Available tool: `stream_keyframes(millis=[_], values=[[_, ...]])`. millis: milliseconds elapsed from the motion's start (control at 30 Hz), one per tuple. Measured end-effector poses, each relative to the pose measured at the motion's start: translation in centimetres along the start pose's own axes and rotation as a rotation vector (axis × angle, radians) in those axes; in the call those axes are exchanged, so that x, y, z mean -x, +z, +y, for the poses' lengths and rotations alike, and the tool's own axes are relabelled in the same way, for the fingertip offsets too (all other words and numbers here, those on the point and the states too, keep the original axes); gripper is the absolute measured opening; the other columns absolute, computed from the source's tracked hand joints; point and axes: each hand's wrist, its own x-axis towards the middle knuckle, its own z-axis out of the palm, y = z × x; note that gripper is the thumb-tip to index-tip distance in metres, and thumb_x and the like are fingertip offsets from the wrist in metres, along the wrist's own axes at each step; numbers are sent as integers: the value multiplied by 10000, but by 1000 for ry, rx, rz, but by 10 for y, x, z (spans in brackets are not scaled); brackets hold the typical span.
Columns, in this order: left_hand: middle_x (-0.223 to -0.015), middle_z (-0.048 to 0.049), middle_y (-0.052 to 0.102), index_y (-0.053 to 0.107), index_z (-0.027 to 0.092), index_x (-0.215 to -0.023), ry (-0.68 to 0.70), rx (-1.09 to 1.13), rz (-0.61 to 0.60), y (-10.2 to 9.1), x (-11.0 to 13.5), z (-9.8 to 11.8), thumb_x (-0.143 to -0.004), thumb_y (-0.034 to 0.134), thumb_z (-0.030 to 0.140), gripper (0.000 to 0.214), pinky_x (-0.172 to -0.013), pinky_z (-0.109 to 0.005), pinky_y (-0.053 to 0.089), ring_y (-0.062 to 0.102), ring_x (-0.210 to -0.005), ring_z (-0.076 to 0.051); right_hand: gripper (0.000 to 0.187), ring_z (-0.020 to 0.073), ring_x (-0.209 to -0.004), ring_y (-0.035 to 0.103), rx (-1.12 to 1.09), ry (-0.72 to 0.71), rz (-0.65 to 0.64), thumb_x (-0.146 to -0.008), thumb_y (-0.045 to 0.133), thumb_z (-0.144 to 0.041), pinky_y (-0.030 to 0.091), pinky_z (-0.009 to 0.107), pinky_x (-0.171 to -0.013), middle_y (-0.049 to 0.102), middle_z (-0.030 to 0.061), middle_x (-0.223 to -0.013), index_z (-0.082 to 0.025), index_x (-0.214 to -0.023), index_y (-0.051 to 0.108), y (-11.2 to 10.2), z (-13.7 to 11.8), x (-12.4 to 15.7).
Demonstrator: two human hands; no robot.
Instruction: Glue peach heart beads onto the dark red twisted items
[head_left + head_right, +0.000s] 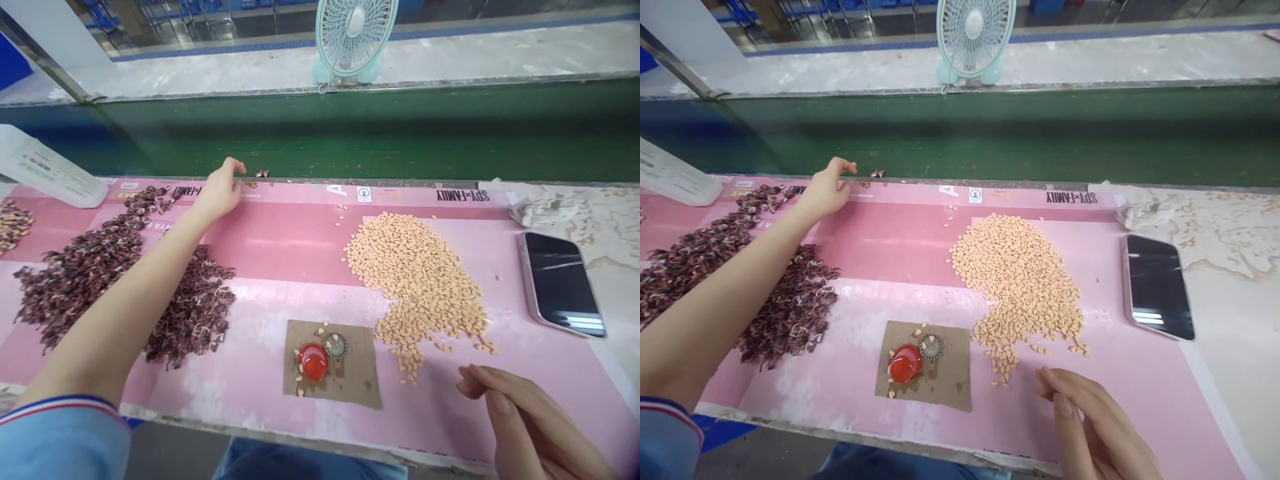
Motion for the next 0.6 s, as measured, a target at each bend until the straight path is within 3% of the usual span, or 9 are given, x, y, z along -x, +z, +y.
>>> stream_keyframes(millis=[67, 167, 267, 333, 467, 600], values=[[-1486, -191, 649, 594, 107, -1410, 31, 12, -43, -14, 27, -8, -972, 447, 210, 473, -1188, -440, 445, 597, -1366, -330, 102, 273, -772, 752, 29, -23, -12, -957, 749, -329, 603, 404, -651, 786, 51, -898, -246, -958, 808, -8, 11, 2], [-1303, -157, 760, 714, 164, -1225, 78, 31, -163, -29, 80, -19, -939, 520, 386, 411, -1137, -461, 495, 671, -1233, -349, 167, 283, -810, 754, 168, -16, -27, -984, 716, -385, 580, 417, -680, 801, 59, -972, -253, -1041, 802, -19, 28, 2], [-1227, -140, 792, 761, 205, -1139, 133, 40, -264, -27, 131, -22, -928, 555, 533, 441, -1135, -494, 498, 698, -1174, -351, 264, 305, -866, 739, 461, -176, -41, -1016, 671, -424, 565, 459, -793, 806, 103, -1038, -216, -1134, 785, -21, 41, -3], [-1243, -140, 788, 771, 223, -1102, 157, 25, -274, -20, 154, -18, -946, 548, 545, 422, -1179, -543, 447, 681, -1206, -370, 284, 310, -871, 717, 602, -294, -59, -1039, 639, -408, 560, 483, -849, 797, 128, -1030, -196, -1174, 771, -16, 46, -9], [-1204, -120, 790, 739, 223, -1066, 179, -57, -185, -13, 169, 0, -1021, 505, 454, 333, -1250, -580, 345, 663, -1232, -372, 259, 295, -899, 720, 605, -373, -115, -1065, 599, -370, 575, 466, -865, 798, 111, -1043, -224, -1224, 741, -6, 42, -17], [-1076, -53, 774, 674, 261, -991, 176, -47, -90, -19, 174, 8, -1033, 499, 461, 269, -1117, -470, 486, 699, -1099, -319, 185, 236, -869, 752, 528, -367, -179, -1070, 592, -350, 614, 386, -794, 805, 70, -1001, -245, -1134, 731, -5, 31, -20]])
